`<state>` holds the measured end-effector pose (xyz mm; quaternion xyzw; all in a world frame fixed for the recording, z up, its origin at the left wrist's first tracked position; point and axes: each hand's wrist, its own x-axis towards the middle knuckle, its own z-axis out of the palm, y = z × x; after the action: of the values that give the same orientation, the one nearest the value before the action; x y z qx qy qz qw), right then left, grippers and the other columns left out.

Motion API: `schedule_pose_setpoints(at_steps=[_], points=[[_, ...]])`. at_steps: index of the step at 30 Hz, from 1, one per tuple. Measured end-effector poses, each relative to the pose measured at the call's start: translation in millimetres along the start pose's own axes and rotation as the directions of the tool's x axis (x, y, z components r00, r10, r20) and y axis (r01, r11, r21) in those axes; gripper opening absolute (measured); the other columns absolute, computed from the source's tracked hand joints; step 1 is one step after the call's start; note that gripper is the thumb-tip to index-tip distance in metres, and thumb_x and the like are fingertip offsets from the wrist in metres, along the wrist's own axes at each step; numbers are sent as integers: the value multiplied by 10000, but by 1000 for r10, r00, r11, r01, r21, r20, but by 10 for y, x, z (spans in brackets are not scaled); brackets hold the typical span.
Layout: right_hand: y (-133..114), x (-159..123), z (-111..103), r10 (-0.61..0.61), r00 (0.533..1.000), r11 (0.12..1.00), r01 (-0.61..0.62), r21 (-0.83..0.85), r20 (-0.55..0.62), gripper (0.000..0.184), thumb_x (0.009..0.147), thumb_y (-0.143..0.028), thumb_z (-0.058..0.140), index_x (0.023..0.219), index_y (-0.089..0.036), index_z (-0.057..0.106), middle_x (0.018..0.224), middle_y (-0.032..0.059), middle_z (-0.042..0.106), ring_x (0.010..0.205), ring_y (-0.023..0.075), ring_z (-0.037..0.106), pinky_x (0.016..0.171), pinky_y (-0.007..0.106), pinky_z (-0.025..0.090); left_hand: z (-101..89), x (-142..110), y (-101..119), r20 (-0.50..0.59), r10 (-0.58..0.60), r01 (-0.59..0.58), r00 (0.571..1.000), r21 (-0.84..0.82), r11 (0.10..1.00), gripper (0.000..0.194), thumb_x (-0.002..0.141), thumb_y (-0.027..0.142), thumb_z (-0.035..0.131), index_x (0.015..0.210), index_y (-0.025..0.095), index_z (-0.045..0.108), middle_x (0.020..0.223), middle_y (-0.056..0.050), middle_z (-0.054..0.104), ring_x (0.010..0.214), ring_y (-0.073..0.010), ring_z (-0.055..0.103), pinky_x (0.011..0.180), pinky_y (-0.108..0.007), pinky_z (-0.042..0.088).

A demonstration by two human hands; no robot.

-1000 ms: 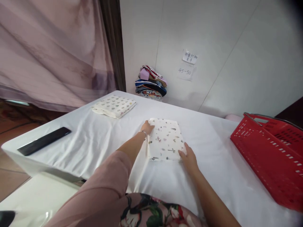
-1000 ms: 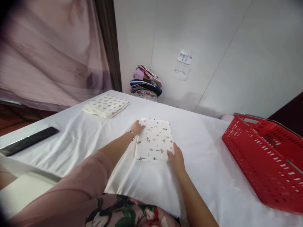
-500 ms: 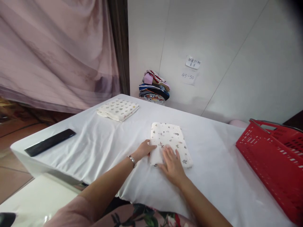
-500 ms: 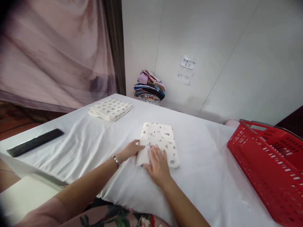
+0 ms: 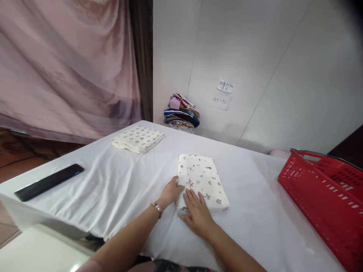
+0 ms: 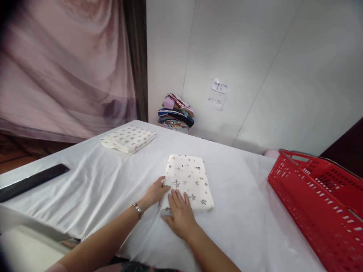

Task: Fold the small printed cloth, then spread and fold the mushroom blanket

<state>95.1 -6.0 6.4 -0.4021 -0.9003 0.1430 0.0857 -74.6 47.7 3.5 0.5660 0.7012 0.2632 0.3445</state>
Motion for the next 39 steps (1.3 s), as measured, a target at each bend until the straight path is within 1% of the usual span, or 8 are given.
schedule_pose_setpoints(at_steps=[3,9,15,21,27,29,34,39], points=[[130,-49,-118,37,999,999,-37,11,-8,644,886,-517,346,1423,-183,223,1486,66,160,1370,231,117,1112,469,108,-6,3,-13,14,8,-7,1000,-33,999,565,763,322,517,1290,169,385,956,-52,669,847,-175,623,704,-236,433],[629,-229,-234,326,936,936,-339,-95,-135,633,881,-534,325,1393,-163,312,1472,80,200,1366,260,127,1105,485,67,-15,12,-18,33,-2,4,999,-47,999,606,764,351,524,1321,177,359,991,-56,659,860,-185,618,704,-247,431],[773,-286,-236,339,933,940,-342,0,-120,608,888,-521,306,1394,-186,306,1476,52,210,1368,230,127,1115,458,85,-27,-22,-2,33,-1,2,999,-21,1000,606,773,374,500,1328,182,351,954,-48,662,883,-196,612,717,-258,418],[1063,-334,-224,605,743,795,-539,280,-287,589,863,-484,350,1375,-196,319,1378,89,411,1286,246,348,1040,443,320,-32,-33,-15,39,8,-7,999,-15,1000,599,778,380,483,1326,180,348,969,-52,659,894,-205,610,721,-271,425],[1148,-252,-262,686,687,718,-587,374,-239,643,774,-411,509,1351,-176,345,1241,122,544,1096,274,543,930,449,423,-34,63,-56,59,-29,35,998,-105,994,620,749,340,541,1317,168,361,1044,-73,652,878,-191,626,717,-259,455],[1001,-264,-277,683,707,699,-560,446,-183,668,747,-374,549,1353,-187,339,1191,109,579,1036,263,576,893,426,449,-130,120,-76,61,-61,69,996,-132,989,641,749,343,544,1327,151,345,1048,-86,650,858,-187,634,694,-253,464],[498,-420,-161,455,888,637,-371,675,59,710,787,-386,530,1411,-283,206,1004,22,643,724,157,631,640,284,509,-644,350,-166,-98,-18,29,995,119,992,620,783,349,467,1353,163,309,972,-55,668,871,-204,625,715,-274,449],[638,-329,-225,581,813,577,-380,723,-36,656,792,-382,498,1382,-179,293,843,15,621,617,122,586,563,250,481,-955,567,-265,-48,7,10,999,350,937,518,784,329,435,1280,177,429,1070,-66,646,972,-228,594,795,-298,440]])
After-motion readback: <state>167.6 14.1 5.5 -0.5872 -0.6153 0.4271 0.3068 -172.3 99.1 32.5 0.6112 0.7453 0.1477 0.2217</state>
